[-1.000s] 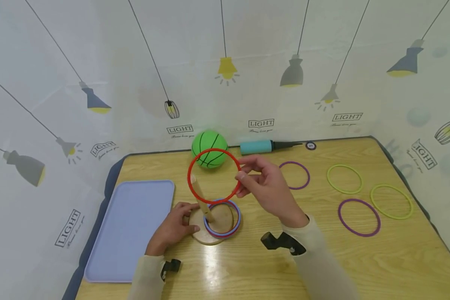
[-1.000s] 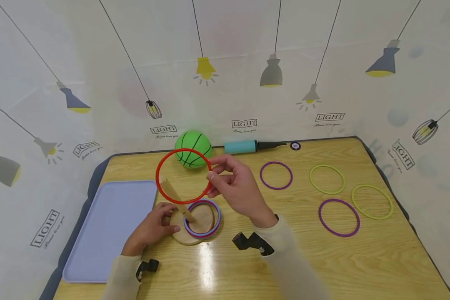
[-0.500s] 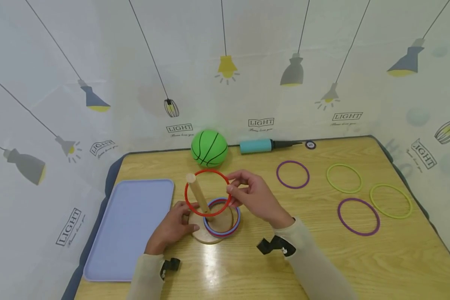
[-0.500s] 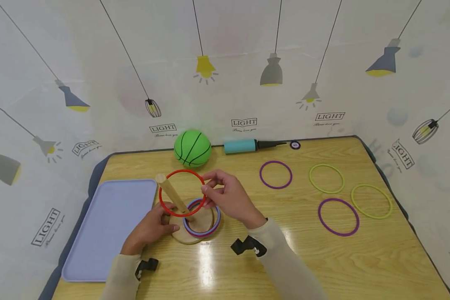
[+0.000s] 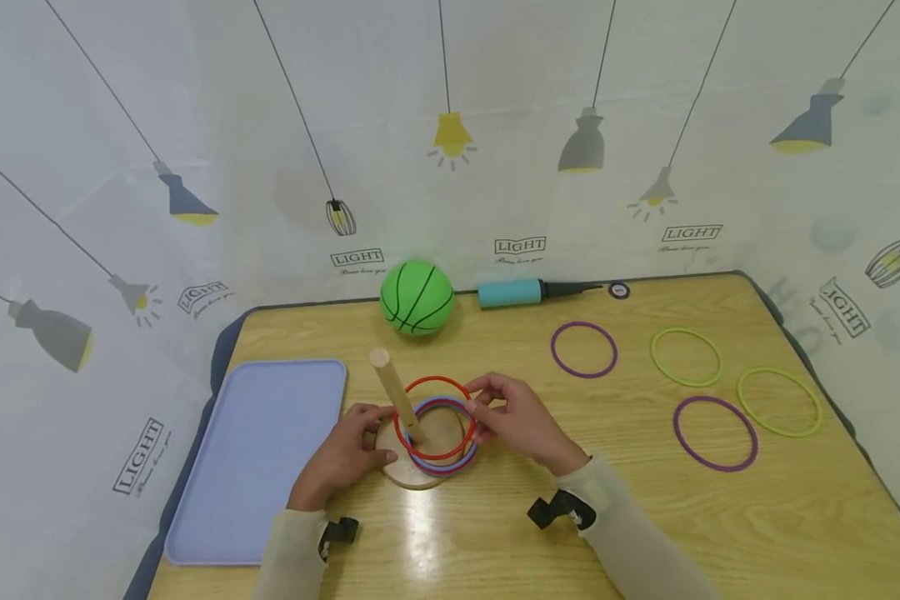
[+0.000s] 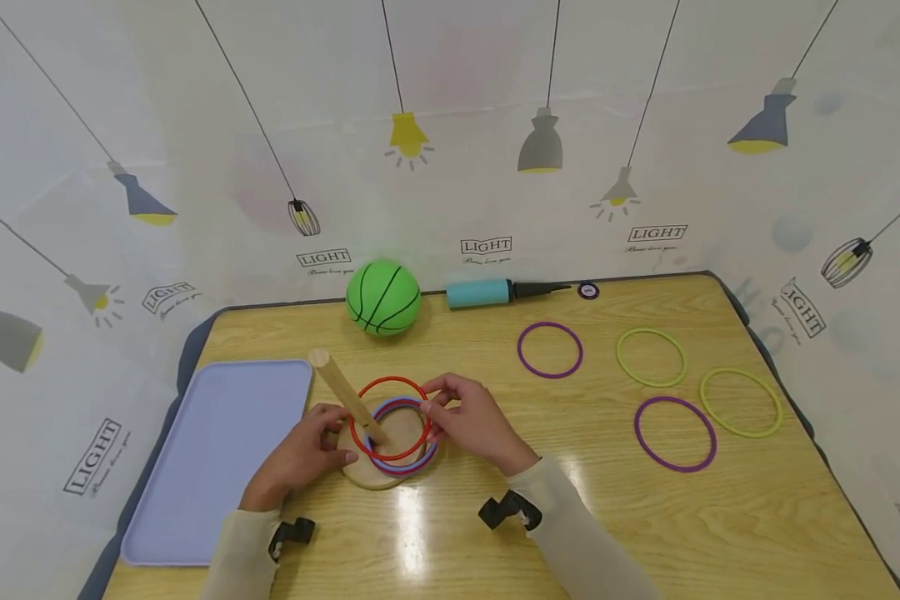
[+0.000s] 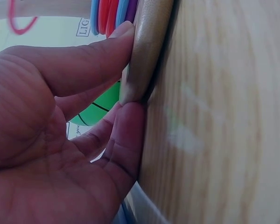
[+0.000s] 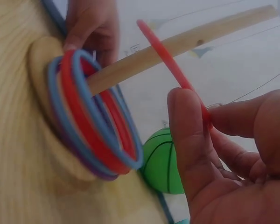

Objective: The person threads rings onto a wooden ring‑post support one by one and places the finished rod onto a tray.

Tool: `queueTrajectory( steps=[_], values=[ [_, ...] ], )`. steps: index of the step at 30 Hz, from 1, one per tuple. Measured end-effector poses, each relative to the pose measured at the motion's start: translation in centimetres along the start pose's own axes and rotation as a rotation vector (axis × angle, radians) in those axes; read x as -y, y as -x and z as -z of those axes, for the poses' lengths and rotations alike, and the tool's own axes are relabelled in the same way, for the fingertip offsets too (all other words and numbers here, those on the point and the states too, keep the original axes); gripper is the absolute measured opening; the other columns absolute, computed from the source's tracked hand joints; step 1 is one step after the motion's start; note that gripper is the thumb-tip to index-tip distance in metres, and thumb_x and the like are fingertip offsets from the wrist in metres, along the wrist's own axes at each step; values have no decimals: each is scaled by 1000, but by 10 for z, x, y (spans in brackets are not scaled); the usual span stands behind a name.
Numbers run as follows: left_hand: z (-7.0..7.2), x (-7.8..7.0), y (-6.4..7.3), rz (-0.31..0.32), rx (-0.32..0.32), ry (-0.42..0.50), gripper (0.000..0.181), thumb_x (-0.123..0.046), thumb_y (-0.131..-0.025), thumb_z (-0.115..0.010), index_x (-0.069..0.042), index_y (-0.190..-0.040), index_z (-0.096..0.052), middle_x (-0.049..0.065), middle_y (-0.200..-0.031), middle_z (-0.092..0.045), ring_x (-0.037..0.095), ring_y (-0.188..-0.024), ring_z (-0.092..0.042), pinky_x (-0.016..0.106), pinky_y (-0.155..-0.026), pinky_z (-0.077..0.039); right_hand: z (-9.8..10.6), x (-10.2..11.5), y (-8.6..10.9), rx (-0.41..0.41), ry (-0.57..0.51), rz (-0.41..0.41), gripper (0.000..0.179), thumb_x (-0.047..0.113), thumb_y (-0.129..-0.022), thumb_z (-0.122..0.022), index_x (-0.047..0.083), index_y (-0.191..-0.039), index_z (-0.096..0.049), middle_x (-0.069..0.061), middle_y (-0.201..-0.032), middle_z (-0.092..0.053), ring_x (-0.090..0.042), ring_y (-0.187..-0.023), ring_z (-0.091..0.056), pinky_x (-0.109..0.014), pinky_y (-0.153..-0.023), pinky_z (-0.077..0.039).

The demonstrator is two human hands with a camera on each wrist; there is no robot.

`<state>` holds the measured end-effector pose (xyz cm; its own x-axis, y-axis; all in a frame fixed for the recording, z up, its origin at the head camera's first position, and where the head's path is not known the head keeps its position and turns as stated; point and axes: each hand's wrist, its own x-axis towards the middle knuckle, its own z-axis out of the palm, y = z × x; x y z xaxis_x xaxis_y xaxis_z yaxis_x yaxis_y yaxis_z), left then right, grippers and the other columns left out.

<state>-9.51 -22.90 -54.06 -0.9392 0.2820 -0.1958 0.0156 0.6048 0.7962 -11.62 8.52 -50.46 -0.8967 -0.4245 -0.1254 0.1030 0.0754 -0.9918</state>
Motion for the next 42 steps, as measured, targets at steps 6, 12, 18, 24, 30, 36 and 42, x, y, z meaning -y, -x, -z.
queueTrajectory(
  steps=[6,12,18,24,30,36,42],
  values=[
    [0,0,1,-17,13,8,65,-7,-89,-85,-12,-149,-60,18,-137,-54,33,-122,-63,33,-89,-56,1,-21,0,-8,42,-41,29,8,-103,-67,-4,-129,-64,-13,-88,-64,-23,-64,-72,-49,-68,-64],
    [1,-1,1,-7,13,0,65,-9,-90,-85,-15,-150,-60,17,-138,-54,34,-124,-62,38,-92,-56,0,-32,-2,-19,96,-53,24,7,-102,-69,-2,-124,-67,-13,-85,-66,-19,-62,-72,-44,-64,-65],
    [0,1,1,-1,9,-8,65,-10,-90,-85,-16,-149,-61,16,-139,-54,33,-124,-62,40,-94,-56,0,-36,-3,-45,131,-65,22,7,-100,-71,-3,-119,-69,-14,-84,-69,-16,-60,-71,-38,-61,-64],
    [0,-2,1,0,-2,-17,64,-9,-89,-85,-14,-149,-61,16,-139,-54,33,-122,-63,40,-96,-54,1,-32,-2,-39,142,-67,22,8,-98,-73,-4,-117,-69,-14,-82,-70,-21,-61,-72,-41,-61,-64],
    [0,-2,1,9,-7,-20,64,-8,-89,-85,-14,-148,-61,16,-139,-54,33,-122,-61,43,-97,-53,12,-31,-2,-57,172,-57,22,8,-98,-73,-4,-116,-68,-14,-83,-71,-25,-65,-73,-37,-63,-63],
    [0,-1,1,5,-6,-19,64,-9,-88,-86,-15,-148,-62,16,-138,-54,32,-122,-61,44,-98,-52,35,-33,-3,-108,269,-27,24,14,-100,-74,-2,-117,-69,-16,-86,-72,-26,-68,-69,-31,-62,-57],
    [0,3,-1,3,-2,-26,65,-11,-89,-86,-17,-149,-61,14,-139,-54,31,-122,-61,44,-99,-52,64,-29,-2,-174,317,-17,25,18,-101,-73,-1,-118,-70,-20,-92,-72,-33,-77,-72,-33,-66,-59]
  ],
)
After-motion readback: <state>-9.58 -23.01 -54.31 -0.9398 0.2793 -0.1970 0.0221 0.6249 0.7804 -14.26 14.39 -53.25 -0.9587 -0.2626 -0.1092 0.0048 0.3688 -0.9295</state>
